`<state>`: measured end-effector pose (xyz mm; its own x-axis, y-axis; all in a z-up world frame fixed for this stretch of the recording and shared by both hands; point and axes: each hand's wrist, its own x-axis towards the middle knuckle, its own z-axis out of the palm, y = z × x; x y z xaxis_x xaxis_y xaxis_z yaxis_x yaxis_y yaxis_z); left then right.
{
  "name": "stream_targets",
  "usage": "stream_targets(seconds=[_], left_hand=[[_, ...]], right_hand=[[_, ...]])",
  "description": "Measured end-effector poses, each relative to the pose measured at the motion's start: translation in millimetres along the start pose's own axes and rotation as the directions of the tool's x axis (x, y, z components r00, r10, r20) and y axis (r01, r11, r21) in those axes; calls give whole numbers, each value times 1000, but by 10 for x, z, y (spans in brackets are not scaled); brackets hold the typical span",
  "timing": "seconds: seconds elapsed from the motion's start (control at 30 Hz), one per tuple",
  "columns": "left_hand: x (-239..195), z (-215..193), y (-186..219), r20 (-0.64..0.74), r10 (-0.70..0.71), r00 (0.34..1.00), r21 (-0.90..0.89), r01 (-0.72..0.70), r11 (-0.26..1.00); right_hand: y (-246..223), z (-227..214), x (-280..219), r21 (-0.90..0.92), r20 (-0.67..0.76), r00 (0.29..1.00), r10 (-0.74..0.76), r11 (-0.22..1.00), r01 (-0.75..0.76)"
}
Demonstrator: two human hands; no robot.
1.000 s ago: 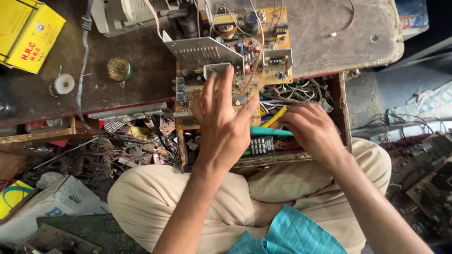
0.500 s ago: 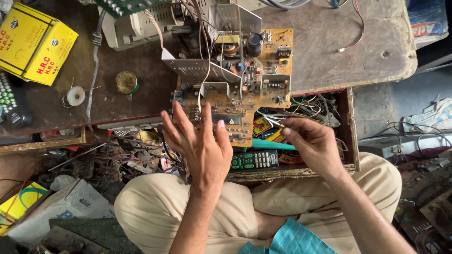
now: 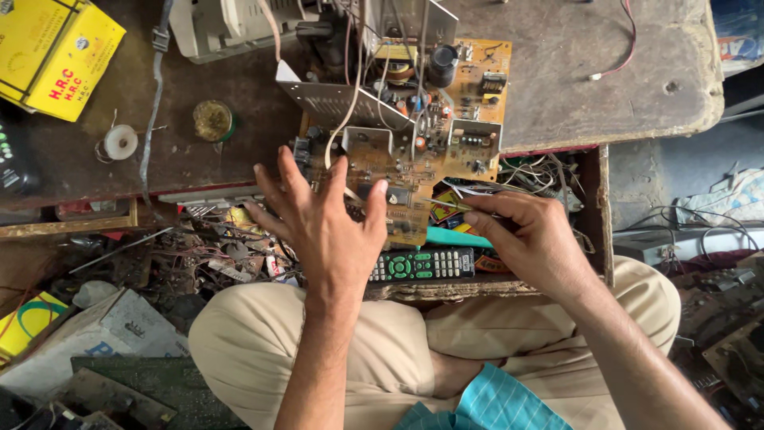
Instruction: The person is repairing a circuit board. They use a soldering iron to solder wires and components onto the board, flipping it over to access different sides.
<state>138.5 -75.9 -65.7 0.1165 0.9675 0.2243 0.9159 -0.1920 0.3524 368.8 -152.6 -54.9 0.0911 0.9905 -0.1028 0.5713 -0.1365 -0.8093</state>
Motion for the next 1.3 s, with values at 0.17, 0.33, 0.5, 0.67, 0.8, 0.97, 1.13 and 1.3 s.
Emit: stream_targets(seconds=[0.17, 0.33, 0.5, 0.67, 0.8, 0.97, 1.13, 1.3], left_hand=[[8, -11, 47, 22, 2, 1000, 15, -2, 1000], [-2, 14, 53, 7, 1, 1000, 3, -1, 1000], [6, 14, 26, 38, 14, 999, 9, -15, 1000], [-1, 19, 4, 28, 38, 999, -11, -37, 999], [-24, 36, 4, 3, 53, 999, -19, -53, 998], [-19, 56, 1, 14, 50, 999, -15, -50, 999], [-33, 60, 12, -19, 53, 998, -19, -54, 998], [-23, 38, 55, -17, 32, 999, -30, -32, 999]], right_hand=[[-248, -56, 121, -139, 35, 999, 17, 990, -12], [-306, -71, 143, -191, 40, 999, -36, 981, 43], [-329, -58, 154, -216, 62, 998, -30, 975, 43], [-410, -65, 197, -246, 83, 992, -94, 963, 112], [-486, -89, 222, -304, 112, 971, -210, 923, 235], [-472, -45, 255, -389, 178, 980, -94, 908, 158], [-296, 33, 234, -304, 158, 976, -152, 932, 195], [-130, 121, 231, -141, 90, 992, -88, 985, 100]])
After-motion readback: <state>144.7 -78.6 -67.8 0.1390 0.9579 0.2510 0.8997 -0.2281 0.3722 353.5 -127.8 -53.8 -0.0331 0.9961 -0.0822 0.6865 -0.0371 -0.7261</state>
